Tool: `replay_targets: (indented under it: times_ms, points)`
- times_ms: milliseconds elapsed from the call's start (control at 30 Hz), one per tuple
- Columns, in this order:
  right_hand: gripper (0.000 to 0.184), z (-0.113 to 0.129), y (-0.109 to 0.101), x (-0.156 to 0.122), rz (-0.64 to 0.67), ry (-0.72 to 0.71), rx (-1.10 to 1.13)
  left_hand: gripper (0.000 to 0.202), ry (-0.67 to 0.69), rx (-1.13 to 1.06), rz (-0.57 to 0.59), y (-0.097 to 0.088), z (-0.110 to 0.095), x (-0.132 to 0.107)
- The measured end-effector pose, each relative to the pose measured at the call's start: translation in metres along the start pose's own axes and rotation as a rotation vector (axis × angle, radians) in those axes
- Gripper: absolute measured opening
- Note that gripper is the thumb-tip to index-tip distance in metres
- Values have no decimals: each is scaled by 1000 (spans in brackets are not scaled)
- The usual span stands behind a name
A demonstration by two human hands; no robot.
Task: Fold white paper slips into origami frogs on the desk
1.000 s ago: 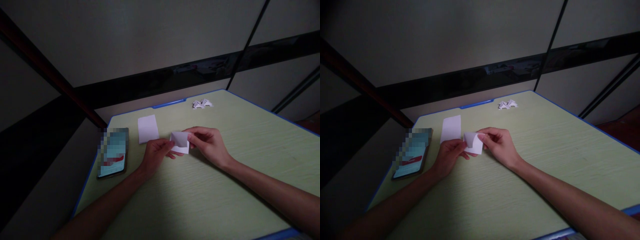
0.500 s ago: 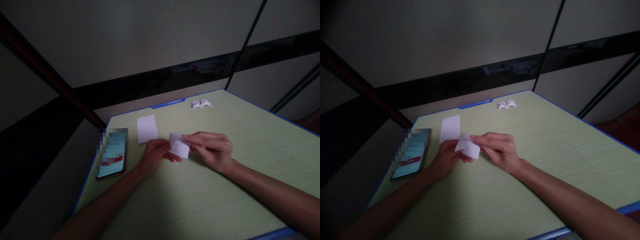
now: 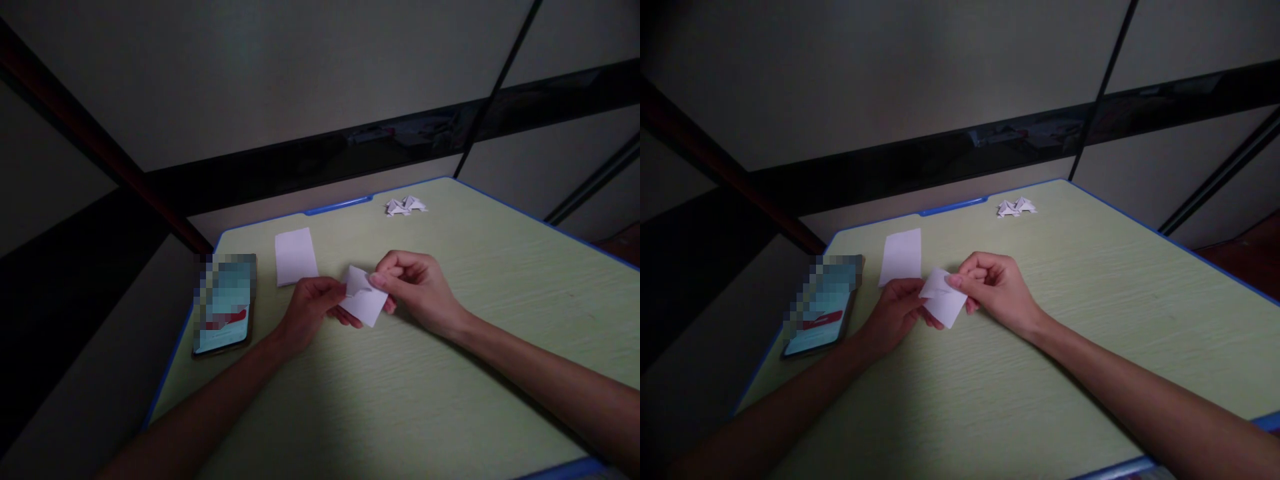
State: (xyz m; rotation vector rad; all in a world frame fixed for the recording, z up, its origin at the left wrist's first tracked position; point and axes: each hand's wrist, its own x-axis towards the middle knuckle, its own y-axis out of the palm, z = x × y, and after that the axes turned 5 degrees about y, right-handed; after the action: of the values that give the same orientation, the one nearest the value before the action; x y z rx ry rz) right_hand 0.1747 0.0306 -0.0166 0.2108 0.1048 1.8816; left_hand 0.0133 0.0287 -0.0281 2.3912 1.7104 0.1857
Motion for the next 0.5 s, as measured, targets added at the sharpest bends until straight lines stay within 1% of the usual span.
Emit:
replay_targets:
  times_ms: [100, 200, 367, 500]
  points:
    - [24, -3, 0, 2, 104, 72, 57, 27, 10, 30, 68, -1, 2, -1]
    - [28, -3, 1, 3, 154, 125, 68, 28, 17, 48, 119, -2, 3, -2]
    - [25, 2, 3, 3, 221, 236, -7, 27, 11, 48, 137, -3, 4, -1]
    - [25, 2, 3, 4, 253, 258, -63, 28, 10, 58, 142, -3, 5, 0]
